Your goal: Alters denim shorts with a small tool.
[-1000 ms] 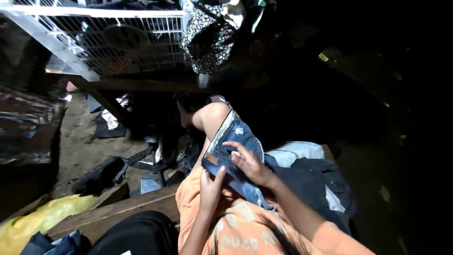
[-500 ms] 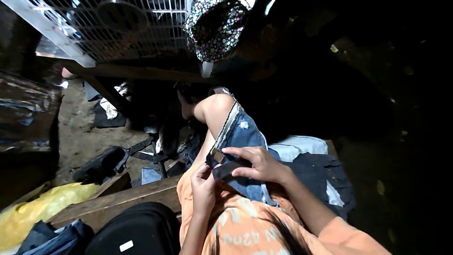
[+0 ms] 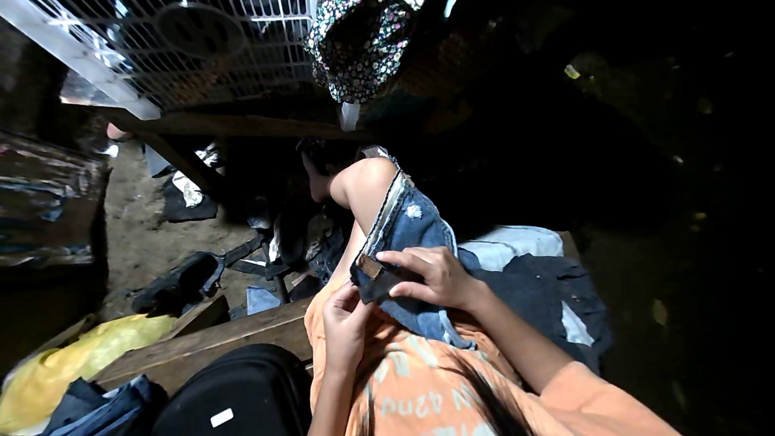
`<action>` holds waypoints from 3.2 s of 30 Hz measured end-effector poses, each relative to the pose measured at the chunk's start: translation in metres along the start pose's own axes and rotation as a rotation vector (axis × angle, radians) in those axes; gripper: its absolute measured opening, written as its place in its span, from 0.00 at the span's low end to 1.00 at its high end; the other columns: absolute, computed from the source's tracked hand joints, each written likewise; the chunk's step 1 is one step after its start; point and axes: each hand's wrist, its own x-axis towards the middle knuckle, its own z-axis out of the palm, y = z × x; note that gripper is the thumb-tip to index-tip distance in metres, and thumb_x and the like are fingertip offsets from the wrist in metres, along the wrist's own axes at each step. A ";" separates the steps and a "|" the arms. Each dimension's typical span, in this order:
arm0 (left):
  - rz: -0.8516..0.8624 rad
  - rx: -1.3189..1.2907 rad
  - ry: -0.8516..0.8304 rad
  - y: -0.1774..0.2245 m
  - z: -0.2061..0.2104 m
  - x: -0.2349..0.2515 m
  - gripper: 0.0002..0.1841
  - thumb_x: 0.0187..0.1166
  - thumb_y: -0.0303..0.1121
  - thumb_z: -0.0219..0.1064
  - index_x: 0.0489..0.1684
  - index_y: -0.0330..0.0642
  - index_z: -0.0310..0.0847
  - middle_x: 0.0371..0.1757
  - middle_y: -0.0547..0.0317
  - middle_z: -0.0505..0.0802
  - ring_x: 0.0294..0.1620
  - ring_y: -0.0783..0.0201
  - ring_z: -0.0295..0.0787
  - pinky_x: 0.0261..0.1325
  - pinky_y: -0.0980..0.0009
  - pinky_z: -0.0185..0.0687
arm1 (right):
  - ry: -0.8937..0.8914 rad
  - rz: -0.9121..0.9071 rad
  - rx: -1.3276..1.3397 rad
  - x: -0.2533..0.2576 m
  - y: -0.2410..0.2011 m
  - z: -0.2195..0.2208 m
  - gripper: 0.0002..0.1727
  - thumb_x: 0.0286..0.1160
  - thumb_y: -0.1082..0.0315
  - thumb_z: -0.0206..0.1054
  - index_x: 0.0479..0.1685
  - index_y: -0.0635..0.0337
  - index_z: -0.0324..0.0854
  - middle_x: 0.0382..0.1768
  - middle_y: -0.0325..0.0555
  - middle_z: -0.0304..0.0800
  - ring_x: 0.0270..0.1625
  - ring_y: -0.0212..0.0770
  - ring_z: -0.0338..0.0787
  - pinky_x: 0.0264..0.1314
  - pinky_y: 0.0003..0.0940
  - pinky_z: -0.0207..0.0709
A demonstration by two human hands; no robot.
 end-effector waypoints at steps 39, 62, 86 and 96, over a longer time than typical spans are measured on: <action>-0.230 0.440 0.056 -0.010 0.001 0.051 0.13 0.85 0.25 0.47 0.43 0.29 0.79 0.29 0.68 0.85 0.32 0.85 0.82 0.43 0.83 0.81 | -0.386 0.671 0.790 0.046 0.008 -0.011 0.24 0.93 0.61 0.41 0.77 0.61 0.73 0.22 0.31 0.80 0.17 0.23 0.75 0.20 0.20 0.71; 0.580 -0.095 -0.348 0.147 0.106 0.137 0.19 0.91 0.48 0.52 0.43 0.52 0.90 0.27 0.79 0.92 0.22 0.83 0.86 0.25 0.85 0.84 | -0.131 0.711 1.553 0.042 0.044 -0.005 0.25 0.85 0.40 0.55 0.16 0.36 0.73 0.11 0.18 0.66 0.09 0.14 0.59 0.10 0.12 0.51; 0.472 -0.246 -0.431 0.129 0.136 0.129 0.19 0.90 0.47 0.55 0.27 0.54 0.84 0.13 0.81 0.77 0.10 0.88 0.67 0.13 0.89 0.62 | -0.081 0.764 1.433 0.045 0.031 -0.004 0.23 0.86 0.52 0.50 0.14 0.35 0.71 0.10 0.17 0.65 0.09 0.14 0.56 0.11 0.13 0.47; 0.454 -0.258 -0.455 0.128 0.143 0.130 0.19 0.91 0.47 0.54 0.26 0.55 0.81 0.14 0.81 0.77 0.11 0.88 0.67 0.14 0.90 0.62 | -0.074 0.784 1.417 0.048 0.025 -0.007 0.23 0.85 0.54 0.49 0.14 0.35 0.71 0.09 0.16 0.65 0.09 0.13 0.56 0.11 0.13 0.47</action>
